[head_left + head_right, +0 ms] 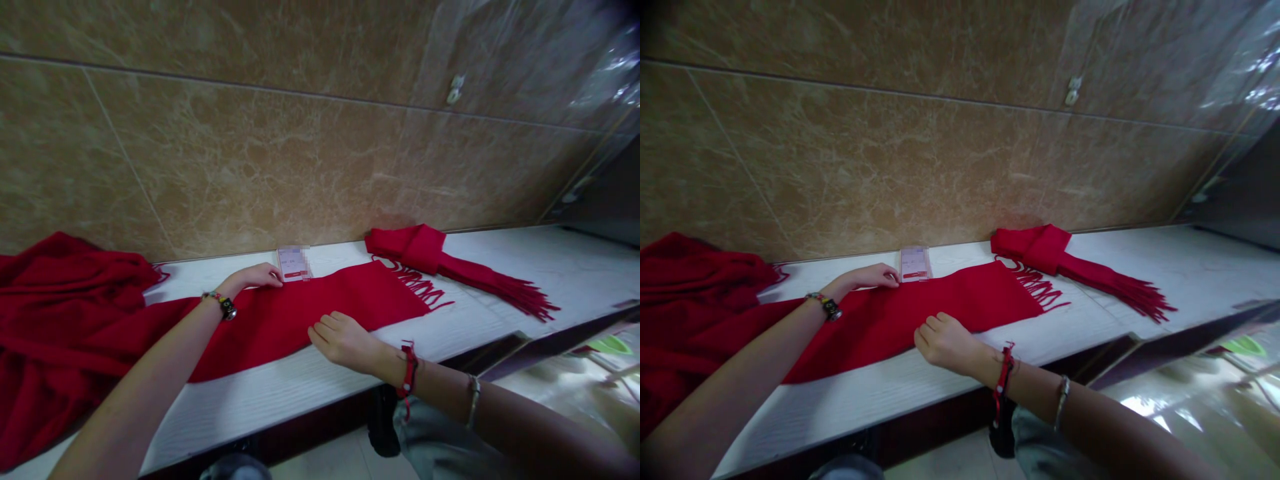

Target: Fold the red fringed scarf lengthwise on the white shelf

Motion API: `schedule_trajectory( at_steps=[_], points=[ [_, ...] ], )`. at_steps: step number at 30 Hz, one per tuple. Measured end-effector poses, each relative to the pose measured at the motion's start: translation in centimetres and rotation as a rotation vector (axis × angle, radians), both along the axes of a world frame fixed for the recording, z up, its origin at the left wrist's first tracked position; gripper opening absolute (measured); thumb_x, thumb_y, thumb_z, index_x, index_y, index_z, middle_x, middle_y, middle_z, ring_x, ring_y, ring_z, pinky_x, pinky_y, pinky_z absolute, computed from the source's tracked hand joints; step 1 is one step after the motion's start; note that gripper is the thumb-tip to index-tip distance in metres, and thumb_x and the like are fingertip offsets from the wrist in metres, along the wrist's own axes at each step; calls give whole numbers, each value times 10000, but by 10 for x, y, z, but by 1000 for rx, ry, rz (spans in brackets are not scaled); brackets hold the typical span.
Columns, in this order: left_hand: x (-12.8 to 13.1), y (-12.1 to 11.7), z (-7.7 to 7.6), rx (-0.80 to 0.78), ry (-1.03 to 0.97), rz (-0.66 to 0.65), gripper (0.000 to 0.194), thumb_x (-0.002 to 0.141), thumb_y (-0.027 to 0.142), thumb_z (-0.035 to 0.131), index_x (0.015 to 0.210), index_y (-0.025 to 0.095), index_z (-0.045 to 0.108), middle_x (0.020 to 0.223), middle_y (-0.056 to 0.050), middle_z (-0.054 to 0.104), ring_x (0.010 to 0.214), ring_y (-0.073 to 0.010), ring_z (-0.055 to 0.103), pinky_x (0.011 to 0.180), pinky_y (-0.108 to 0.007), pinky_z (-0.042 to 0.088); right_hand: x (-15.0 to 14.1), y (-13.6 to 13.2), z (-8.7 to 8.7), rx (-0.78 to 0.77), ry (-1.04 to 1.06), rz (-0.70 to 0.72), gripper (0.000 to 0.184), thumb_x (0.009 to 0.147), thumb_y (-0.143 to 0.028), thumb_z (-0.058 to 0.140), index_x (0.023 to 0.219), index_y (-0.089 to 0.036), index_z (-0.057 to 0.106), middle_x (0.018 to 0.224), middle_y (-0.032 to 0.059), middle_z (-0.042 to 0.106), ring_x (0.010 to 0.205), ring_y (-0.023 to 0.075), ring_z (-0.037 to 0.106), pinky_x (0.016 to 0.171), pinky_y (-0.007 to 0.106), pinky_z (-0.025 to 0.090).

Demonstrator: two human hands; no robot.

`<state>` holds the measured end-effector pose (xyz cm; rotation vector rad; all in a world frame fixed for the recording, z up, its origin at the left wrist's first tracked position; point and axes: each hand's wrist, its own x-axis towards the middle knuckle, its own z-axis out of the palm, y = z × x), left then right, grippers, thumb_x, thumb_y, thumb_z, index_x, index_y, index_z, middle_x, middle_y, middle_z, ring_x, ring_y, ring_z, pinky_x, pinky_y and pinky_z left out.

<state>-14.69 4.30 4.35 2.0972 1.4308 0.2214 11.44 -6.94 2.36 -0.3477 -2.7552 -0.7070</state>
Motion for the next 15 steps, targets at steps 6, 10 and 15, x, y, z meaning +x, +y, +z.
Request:
schedule_trajectory(
  at_steps=[6,10,15],
  points=[
    [-2,1,-2,-25,-32,-27,290,574,321,610,789,129,641,769,-33,658,693,-149,547,641,-223,407,-13,-15,4,-86,-5,-25,121,826,-47,463,860,-108,562,766,61,582,704,180,486,582,305,343],
    [-6,2,-2,-38,0,-37,289,625,347,576,798,128,649,788,-39,661,687,-145,537,638,-225,399,-29,-21,6,-164,-42,-44,102,824,-64,477,808,-109,567,743,61,577,702,187,497,565,302,361],
    [-9,2,1,-53,44,-65,291,629,329,575,828,136,663,816,-31,665,712,-144,532,665,-219,387,-47,-27,3,-190,-9,-68,82,802,-62,501,771,-107,562,731,64,566,675,190,505,532,299,382]
  ],
)
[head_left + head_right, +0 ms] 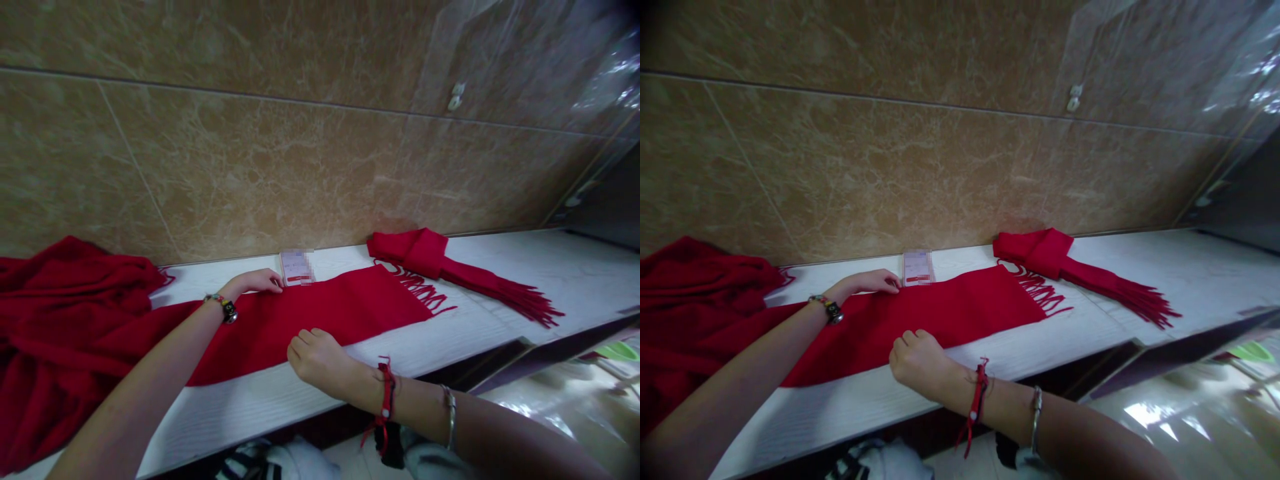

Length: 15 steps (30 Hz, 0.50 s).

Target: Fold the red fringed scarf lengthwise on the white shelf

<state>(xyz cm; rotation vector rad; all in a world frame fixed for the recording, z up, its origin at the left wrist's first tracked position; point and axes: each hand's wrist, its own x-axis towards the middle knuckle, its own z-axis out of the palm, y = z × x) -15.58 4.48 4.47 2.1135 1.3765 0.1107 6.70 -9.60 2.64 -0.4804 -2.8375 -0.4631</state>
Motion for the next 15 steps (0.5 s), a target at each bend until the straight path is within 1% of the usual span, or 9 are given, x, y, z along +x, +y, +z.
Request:
schedule_trajectory(
  at_steps=[4,8,15],
  points=[
    [-2,-1,5,-16,38,-14,272,622,350,586,781,147,672,753,-14,654,690,-142,518,649,-218,374,-10,-4,-2,-8,12,9,89,805,-64,493,770,-107,562,735,67,559,664,187,514,507,293,393],
    [-5,-2,11,-56,69,-19,269,599,363,602,739,145,673,670,-5,622,634,-140,493,600,-224,361,-16,-7,0,-26,5,18,80,800,-66,497,769,-102,561,739,71,563,645,182,523,481,282,394],
    [-7,-9,18,-54,10,46,312,615,430,591,747,152,643,718,-9,585,690,-151,473,609,-230,352,-10,-7,7,16,41,-4,57,804,-71,489,793,-107,531,727,63,556,617,181,524,453,278,377]
  ],
)
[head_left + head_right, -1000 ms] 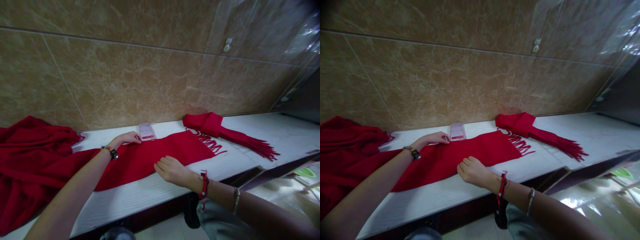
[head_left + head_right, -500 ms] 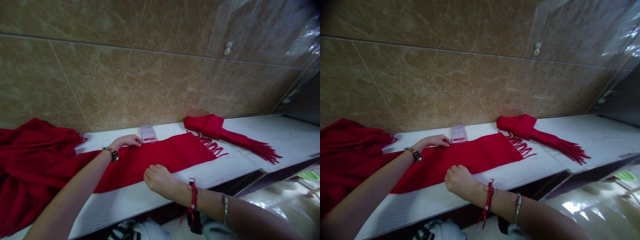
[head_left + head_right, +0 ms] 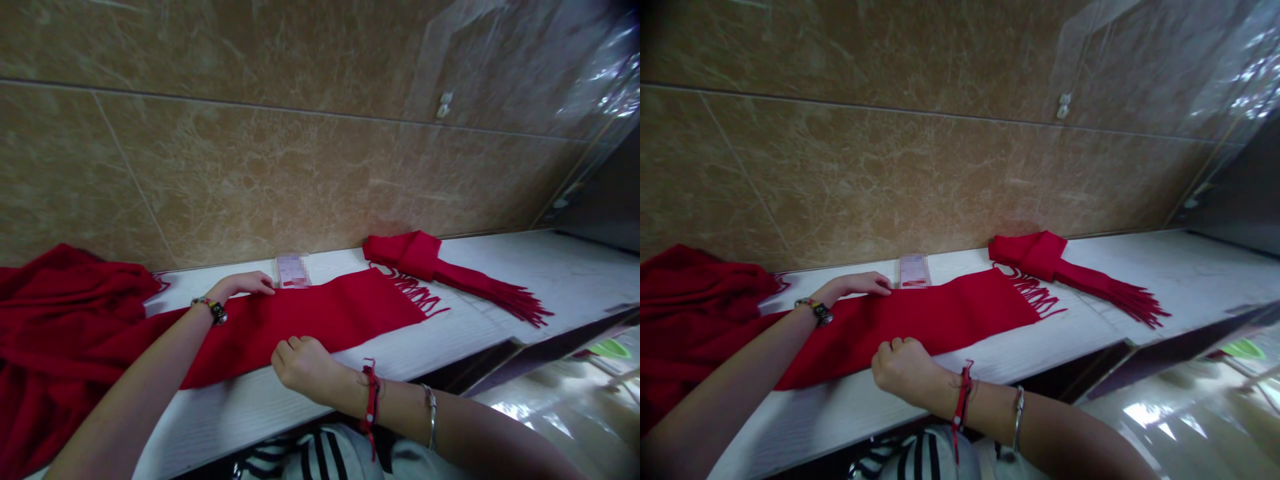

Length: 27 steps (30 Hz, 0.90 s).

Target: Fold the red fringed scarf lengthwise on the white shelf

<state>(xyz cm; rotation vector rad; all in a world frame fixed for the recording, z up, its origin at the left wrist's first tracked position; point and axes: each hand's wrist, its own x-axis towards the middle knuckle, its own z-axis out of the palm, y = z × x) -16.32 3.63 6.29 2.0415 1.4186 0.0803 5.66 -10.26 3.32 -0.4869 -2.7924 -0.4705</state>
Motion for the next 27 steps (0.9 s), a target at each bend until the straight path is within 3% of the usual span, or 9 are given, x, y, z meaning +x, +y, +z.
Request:
schedule_trajectory(
  at_steps=[3,7,12,15,20,27],
  points=[
    [2,-2,7,-27,-57,30,348,630,471,572,777,158,612,729,-6,572,673,-139,476,590,-227,360,8,2,9,28,24,-21,46,814,-85,482,816,-122,510,733,53,554,614,176,520,458,277,368],
    [20,2,28,-17,-249,92,366,625,479,593,789,152,584,749,-4,575,669,-125,481,593,-228,371,31,10,36,83,28,-60,63,849,-103,444,850,-138,497,763,51,559,657,169,521,490,274,358],
    [73,22,62,70,-386,89,384,625,461,621,847,147,608,841,-19,622,750,-142,519,681,-256,406,84,27,76,165,-14,-195,102,874,-108,418,865,-145,513,779,57,565,693,172,520,530,279,336],
    [111,41,73,48,-462,77,401,623,441,632,891,142,610,867,-32,631,776,-158,539,708,-281,416,122,37,88,210,-51,-276,131,879,-101,405,856,-144,527,793,68,568,714,173,516,547,278,324],
    [174,78,71,65,-461,-17,390,643,398,625,923,127,627,914,-56,641,792,-165,550,715,-286,410,176,51,85,249,-112,-412,193,884,-85,376,834,-147,552,774,64,570,699,161,515,532,277,299],
    [241,116,35,106,-356,-94,337,692,343,560,928,116,638,905,-65,660,752,-152,555,674,-258,411,228,75,47,159,-144,-517,143,865,-94,427,847,-151,557,778,56,579,695,161,532,545,266,332]
  ],
)
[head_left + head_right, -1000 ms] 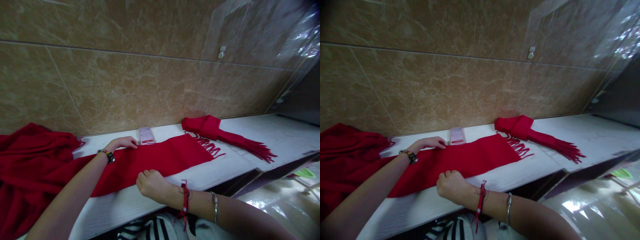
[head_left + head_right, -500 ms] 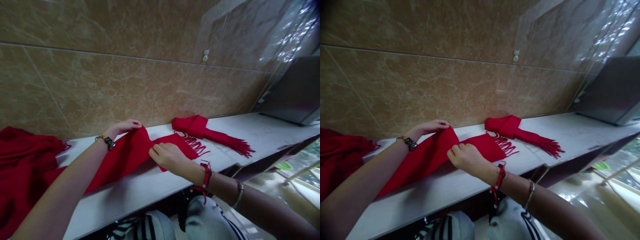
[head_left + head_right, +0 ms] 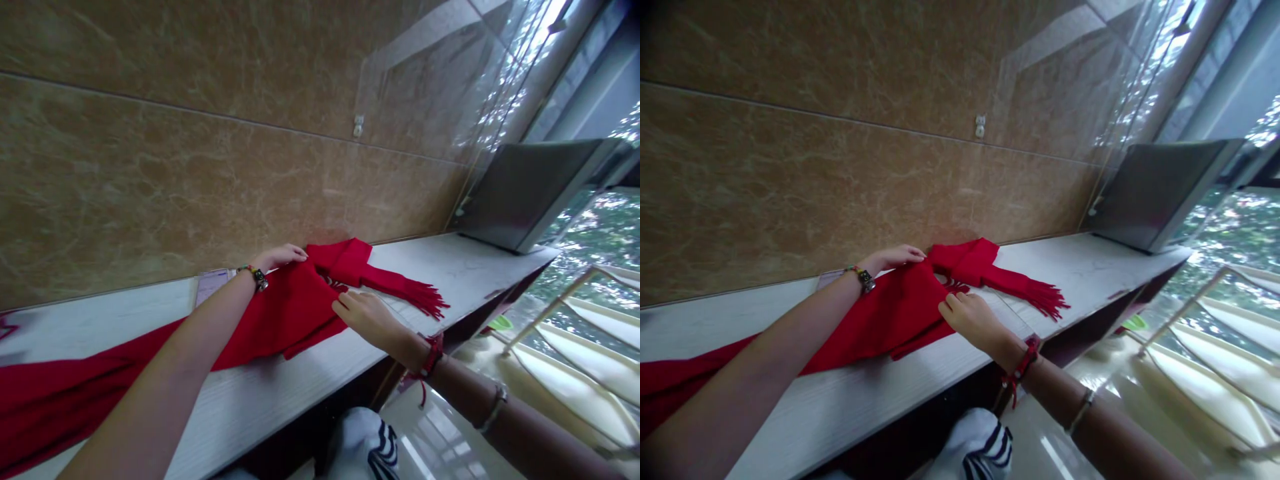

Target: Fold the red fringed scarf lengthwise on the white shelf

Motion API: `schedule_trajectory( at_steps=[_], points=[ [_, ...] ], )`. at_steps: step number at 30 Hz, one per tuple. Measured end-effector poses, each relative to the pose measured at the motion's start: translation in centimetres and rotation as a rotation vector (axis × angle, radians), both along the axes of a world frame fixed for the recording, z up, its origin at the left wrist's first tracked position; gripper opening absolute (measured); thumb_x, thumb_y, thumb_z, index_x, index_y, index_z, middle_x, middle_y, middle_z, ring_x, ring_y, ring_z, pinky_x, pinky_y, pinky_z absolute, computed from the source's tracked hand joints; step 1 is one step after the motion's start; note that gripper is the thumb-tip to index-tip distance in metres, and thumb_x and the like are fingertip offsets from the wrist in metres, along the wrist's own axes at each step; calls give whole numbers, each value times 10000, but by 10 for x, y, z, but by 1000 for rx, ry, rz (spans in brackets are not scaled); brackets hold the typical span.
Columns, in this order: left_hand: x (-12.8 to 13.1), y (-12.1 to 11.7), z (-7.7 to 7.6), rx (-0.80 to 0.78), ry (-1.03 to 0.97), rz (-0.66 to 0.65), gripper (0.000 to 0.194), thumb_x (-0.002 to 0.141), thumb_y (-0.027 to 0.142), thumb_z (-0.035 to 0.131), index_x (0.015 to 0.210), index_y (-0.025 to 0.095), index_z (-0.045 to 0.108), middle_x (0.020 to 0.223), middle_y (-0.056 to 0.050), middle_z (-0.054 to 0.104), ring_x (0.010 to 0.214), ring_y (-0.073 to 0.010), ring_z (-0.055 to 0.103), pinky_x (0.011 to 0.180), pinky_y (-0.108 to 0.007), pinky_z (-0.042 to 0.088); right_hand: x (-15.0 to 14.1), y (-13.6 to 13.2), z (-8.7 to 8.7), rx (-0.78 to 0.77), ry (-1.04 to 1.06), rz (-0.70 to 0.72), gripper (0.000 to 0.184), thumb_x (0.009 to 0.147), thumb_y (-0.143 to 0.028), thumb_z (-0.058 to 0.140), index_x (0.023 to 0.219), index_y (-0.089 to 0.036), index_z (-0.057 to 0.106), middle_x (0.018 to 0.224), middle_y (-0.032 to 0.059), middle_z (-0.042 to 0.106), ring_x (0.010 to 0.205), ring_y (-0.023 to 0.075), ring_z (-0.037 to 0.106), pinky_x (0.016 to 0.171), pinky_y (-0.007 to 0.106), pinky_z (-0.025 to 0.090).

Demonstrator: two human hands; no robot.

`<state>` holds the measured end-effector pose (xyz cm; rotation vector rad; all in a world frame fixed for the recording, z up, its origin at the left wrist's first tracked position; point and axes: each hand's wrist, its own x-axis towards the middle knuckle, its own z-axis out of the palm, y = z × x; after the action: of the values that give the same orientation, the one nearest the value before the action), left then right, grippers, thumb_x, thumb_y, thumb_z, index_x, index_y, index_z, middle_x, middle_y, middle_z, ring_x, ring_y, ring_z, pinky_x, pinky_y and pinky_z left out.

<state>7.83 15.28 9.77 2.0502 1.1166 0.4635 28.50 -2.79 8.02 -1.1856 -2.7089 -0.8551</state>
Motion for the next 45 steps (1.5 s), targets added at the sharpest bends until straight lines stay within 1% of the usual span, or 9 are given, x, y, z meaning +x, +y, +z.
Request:
schedule_trajectory(
  at_steps=[7,12,17,20,25,29,33,41,45],
  points=[
    [21,10,-44,94,179,-22,261,673,247,554,872,113,655,837,-49,668,711,-158,554,649,-239,417,20,19,-45,-171,43,-25,163,859,-84,412,886,-152,558,834,60,578,737,156,553,581,254,403],
    [15,-9,-53,257,214,27,341,751,250,508,1054,115,587,999,-86,621,880,-201,547,808,-286,404,19,25,-46,-310,76,-78,178,827,-60,433,897,-147,572,877,75,589,796,157,560,645,248,437],
    [-18,-67,-45,545,290,-12,349,832,307,453,1142,170,538,1175,-104,502,1066,-223,463,948,-328,332,6,23,-17,-405,164,80,163,804,-147,527,937,-127,619,962,105,609,932,190,553,811,304,440],
    [-53,-114,-41,566,418,-40,393,850,361,434,1190,177,507,1221,-106,473,1094,-223,456,971,-333,319,-14,28,-8,-404,239,200,247,825,-223,530,1035,-114,600,1066,127,600,1006,213,541,872,344,426],
    [-115,-180,-59,431,544,-20,574,842,508,401,1339,229,332,1412,-99,294,1260,-236,309,1022,-347,258,-52,56,-35,-380,295,220,492,879,-388,429,1296,-129,403,1320,145,438,1222,256,373,983,445,325],
    [-150,-208,-84,371,652,-3,594,849,536,365,1371,277,251,1454,-94,207,1324,-253,181,1046,-435,186,-70,67,-65,-401,236,132,499,911,-412,328,1359,-194,307,1403,126,321,1291,292,247,986,550,253],
    [-171,-213,-91,404,653,45,579,852,547,343,1368,301,251,1454,-66,205,1331,-238,165,1057,-441,160,-84,68,-73,-402,242,139,490,923,-412,278,1365,-202,293,1415,114,299,1303,268,224,996,536,243],
    [-205,-202,-89,376,663,84,559,866,532,316,1368,296,249,1458,-39,206,1331,-222,168,1062,-437,152,-116,82,-72,-453,279,131,511,914,-457,276,1369,-224,288,1423,100,285,1308,263,211,1015,530,207],
    [-208,-200,-80,409,589,63,538,862,517,345,1339,270,330,1432,-54,280,1296,-214,254,1054,-367,205,-120,90,-64,-553,267,115,529,895,-456,347,1355,-197,323,1415,117,295,1302,280,224,1017,543,196]
  ],
)
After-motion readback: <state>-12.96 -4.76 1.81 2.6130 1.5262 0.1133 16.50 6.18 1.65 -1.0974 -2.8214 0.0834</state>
